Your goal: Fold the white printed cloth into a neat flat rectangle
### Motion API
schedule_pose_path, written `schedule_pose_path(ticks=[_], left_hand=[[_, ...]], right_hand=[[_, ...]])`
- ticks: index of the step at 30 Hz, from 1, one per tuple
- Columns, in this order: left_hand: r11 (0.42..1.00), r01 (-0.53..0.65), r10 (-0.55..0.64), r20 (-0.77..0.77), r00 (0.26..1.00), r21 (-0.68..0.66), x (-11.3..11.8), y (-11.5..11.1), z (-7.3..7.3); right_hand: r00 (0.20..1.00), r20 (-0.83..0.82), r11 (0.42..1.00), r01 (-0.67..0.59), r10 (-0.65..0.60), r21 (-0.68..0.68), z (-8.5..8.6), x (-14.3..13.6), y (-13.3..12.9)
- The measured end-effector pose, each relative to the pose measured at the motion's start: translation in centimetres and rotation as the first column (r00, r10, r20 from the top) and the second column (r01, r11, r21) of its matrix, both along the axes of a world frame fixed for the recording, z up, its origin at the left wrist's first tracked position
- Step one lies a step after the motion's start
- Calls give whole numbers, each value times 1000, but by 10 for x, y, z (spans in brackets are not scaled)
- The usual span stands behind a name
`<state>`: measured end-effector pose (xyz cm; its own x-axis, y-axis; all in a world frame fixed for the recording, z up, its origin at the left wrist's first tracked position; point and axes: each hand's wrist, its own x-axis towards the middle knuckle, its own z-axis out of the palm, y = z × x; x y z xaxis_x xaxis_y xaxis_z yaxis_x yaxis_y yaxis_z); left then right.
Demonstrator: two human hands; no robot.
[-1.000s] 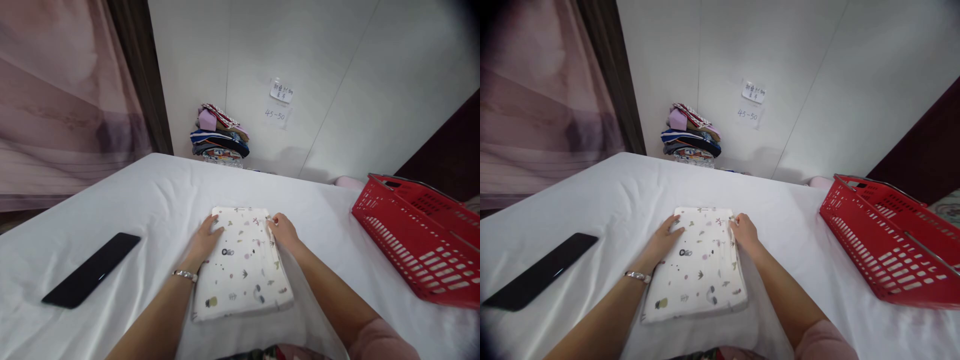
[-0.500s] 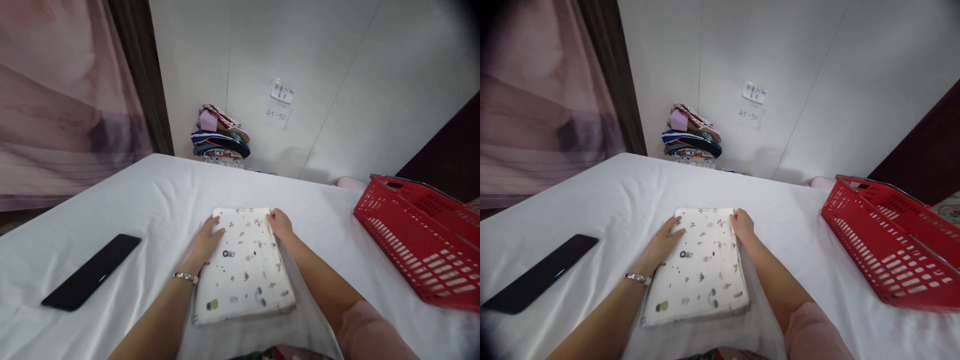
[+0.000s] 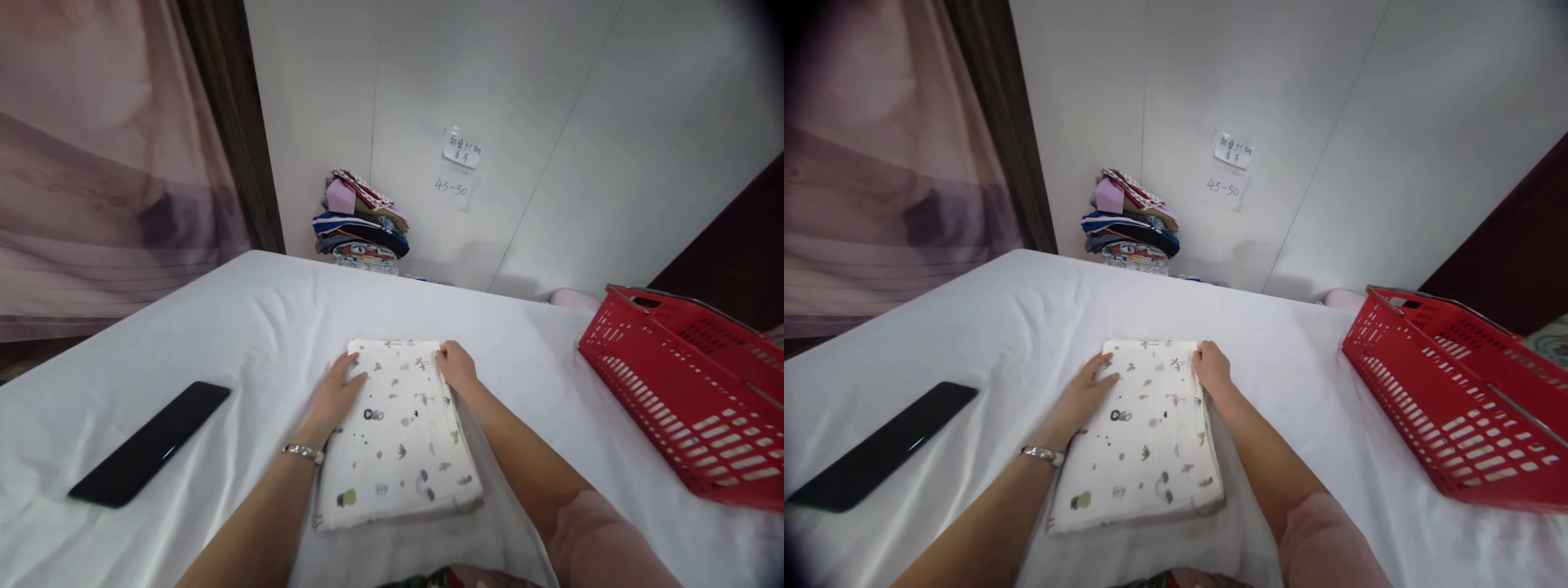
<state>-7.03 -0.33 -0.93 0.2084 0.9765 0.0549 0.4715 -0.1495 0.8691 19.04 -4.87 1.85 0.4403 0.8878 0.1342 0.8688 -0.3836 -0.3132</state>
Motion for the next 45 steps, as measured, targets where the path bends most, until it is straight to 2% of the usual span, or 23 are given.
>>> schedule_pose_path(ticks=[4,9,14,16,19,22,24,30,45], left_hand=[[1000,9,-9,9,1000,-18,0,1,-1],[1000,9,-9,21,1000,1,1,1,-1],[1000,2,-2,4,1000,2,1,1,-1],[1000,-2,2,3,1000,3,1,2,-4],[1000,0,0,14,1000,6,1,4,-9],[1000,0,0,22,1000,1,1,5,-12],[1000,2,-2,29,1000,-2,1,4,-12],[999,41,-41,36,999,-2,0,4,-10],[999,40,-40,-8,999,31,2,1,-6]], right_hand=[[997,-53,998,58,-60,-27,-3,8,1],[989,-124,993,63,-75,-96,-11,14,4],[993,-106,996,39,-47,-76,-4,10,2],[996,-85,998,-6,1,-57,1,2,-1],[987,-20,987,-162,162,-19,7,-21,-7],[937,22,937,-349,349,3,7,-48,-11],[914,3,914,-405,405,-33,4,-59,-12],[959,-17,938,-281,283,-202,-9,-53,-8],[982,-77,952,-187,173,-243,-14,-34,-7]])
